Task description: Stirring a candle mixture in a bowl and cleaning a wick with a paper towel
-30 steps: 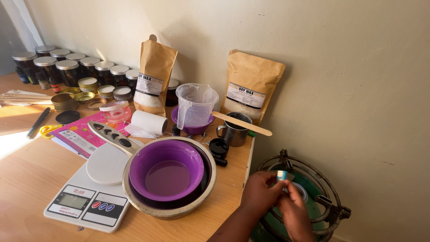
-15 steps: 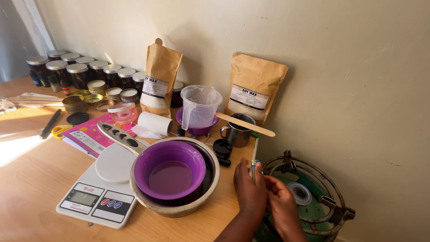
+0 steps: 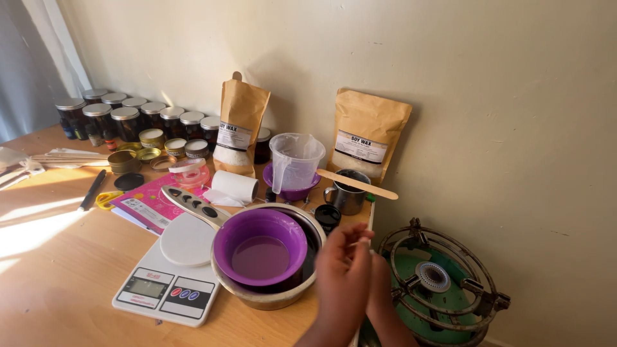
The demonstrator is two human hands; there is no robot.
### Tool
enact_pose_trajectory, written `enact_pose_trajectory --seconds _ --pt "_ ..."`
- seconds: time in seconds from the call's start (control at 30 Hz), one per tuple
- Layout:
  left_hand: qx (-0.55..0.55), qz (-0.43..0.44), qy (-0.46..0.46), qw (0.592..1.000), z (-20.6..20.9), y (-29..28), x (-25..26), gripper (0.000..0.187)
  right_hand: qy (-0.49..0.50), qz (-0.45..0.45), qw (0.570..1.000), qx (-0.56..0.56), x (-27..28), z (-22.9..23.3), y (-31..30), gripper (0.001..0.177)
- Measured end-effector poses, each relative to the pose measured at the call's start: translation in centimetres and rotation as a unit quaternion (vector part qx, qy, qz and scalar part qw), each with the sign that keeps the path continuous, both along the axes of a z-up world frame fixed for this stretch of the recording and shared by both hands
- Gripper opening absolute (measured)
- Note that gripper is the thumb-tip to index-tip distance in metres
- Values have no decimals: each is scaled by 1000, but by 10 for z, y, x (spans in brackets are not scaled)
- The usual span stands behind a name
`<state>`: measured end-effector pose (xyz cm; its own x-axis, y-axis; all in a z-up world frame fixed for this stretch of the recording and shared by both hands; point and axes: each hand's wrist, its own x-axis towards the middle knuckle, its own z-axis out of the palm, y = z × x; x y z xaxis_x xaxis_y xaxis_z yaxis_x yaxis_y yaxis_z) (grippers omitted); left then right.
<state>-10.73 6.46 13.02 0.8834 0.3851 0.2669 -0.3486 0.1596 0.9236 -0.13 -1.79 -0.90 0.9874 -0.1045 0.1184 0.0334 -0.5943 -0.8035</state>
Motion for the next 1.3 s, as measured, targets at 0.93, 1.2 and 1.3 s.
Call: enact_pose_trajectory --seconds 0.93,1.2,1.3 --pt "-462 82 69 881 -31 283 78 33 149 -54 944 290 -80 118 76 36" --pt "-451 97 66 885 -77 299 117 10 116 -57 931 341 -86 116 81 33" --pt "-424 101 34 900 -91 300 122 14 88 -65 918 382 -83 107 82 33"
